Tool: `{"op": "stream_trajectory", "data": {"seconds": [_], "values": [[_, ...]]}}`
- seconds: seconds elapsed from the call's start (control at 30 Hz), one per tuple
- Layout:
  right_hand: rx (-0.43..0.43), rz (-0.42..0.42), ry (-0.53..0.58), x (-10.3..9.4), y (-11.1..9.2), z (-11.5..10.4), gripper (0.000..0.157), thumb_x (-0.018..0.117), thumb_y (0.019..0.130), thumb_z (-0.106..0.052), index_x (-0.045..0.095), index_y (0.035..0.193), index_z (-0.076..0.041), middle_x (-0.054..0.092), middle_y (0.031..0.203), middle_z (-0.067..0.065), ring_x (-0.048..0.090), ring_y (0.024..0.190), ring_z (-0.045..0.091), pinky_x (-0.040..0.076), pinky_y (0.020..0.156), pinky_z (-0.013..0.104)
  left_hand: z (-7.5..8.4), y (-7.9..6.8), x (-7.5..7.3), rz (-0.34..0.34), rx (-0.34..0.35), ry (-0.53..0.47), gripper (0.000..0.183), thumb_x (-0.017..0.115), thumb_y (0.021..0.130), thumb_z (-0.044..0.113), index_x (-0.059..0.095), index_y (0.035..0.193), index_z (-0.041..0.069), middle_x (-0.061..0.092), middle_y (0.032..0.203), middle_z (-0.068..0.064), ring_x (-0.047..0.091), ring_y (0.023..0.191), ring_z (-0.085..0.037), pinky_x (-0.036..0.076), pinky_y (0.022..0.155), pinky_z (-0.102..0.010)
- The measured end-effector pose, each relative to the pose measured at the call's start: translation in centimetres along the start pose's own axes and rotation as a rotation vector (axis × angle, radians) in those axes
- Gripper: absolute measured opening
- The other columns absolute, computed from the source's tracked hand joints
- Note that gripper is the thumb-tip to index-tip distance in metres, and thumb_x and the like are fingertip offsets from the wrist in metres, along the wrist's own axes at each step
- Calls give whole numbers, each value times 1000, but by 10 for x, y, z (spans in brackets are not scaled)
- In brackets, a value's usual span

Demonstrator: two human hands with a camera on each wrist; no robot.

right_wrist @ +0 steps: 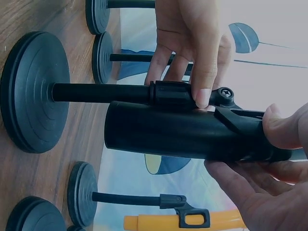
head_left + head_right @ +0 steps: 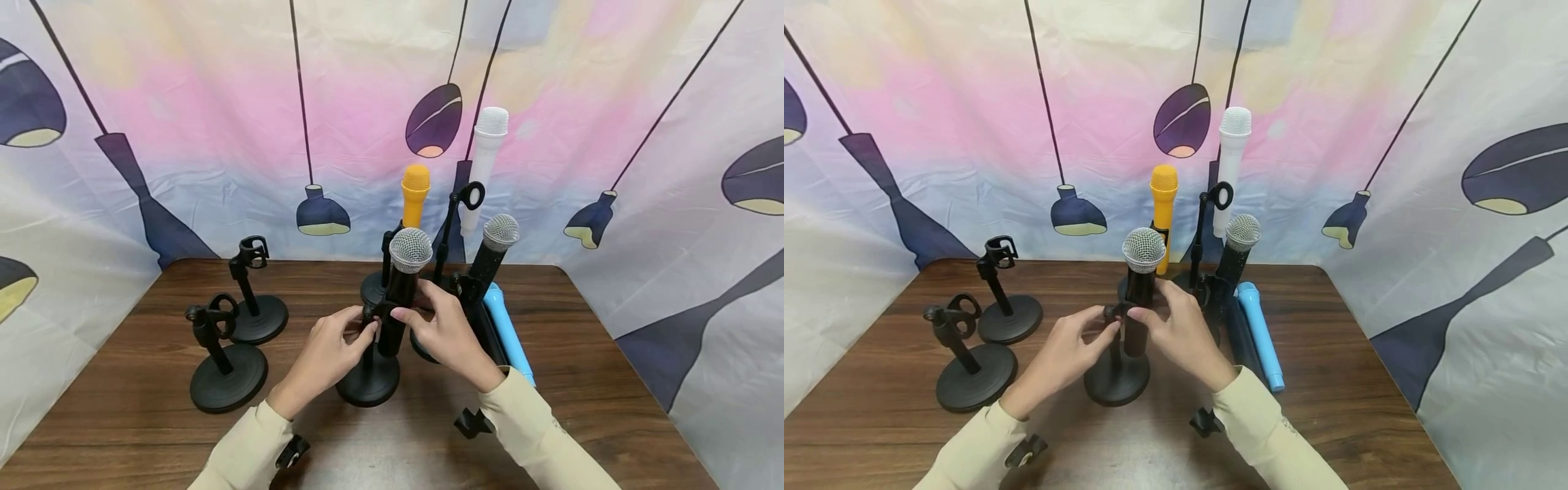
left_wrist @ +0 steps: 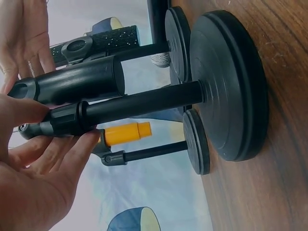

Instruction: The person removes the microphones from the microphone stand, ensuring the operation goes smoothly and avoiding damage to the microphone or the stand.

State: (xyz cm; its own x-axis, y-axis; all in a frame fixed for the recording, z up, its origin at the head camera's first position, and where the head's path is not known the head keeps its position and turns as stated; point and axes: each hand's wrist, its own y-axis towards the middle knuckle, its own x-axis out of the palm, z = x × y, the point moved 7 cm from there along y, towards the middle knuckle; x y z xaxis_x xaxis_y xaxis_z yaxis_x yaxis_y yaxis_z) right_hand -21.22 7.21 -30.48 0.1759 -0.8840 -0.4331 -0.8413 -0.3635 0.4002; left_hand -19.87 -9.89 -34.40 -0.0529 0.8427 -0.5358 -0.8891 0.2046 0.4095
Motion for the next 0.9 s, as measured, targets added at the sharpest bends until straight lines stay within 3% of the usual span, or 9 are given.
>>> {"op": "stream_trajectory", "data": {"seconds": [0.17,0.33,0.5,0.6,0.77,0.9], "values": [[35,-24,32,-1,3,3,45,72,97,-17,57,138,-5,66,124,12,68,110,27,57,86,35,-2,-1,-1,-13,-13,-42,19,67,101,17,70,119,13,72,107,2,70,99,-12,58,82,-32],[66,-54,67,-2,6,7,46,73,96,-19,57,138,-7,64,127,11,65,113,24,57,89,35,2,2,-5,12,48,-83,33,67,101,19,63,133,12,72,104,2,69,94,-9,57,82,-30],[64,-84,92,-3,7,8,53,72,97,-18,51,144,-6,59,135,14,61,121,29,53,97,38,7,5,-9,80,114,-84,31,67,100,22,68,129,12,70,88,0,63,72,-12,51,67,-27],[43,-95,106,-2,7,6,56,72,97,-16,48,146,-6,58,136,15,60,123,29,51,100,37,6,5,-10,119,130,-90,28,71,97,19,72,123,10,73,87,0,65,70,-15,51,65,-27],[-27,-100,112,-2,11,4,47,71,98,-13,53,140,-4,61,127,14,66,114,27,55,93,37,2,5,-10,132,132,-94,26,72,96,18,74,121,10,76,92,3,68,70,-18,53,65,-29],[-62,-45,78,-6,13,4,37,73,95,-10,62,130,-3,66,116,12,70,101,22,57,83,40,1,6,-8,112,128,-78,27,71,97,21,73,122,12,75,92,6,63,64,-16,51,63,-30]]}}
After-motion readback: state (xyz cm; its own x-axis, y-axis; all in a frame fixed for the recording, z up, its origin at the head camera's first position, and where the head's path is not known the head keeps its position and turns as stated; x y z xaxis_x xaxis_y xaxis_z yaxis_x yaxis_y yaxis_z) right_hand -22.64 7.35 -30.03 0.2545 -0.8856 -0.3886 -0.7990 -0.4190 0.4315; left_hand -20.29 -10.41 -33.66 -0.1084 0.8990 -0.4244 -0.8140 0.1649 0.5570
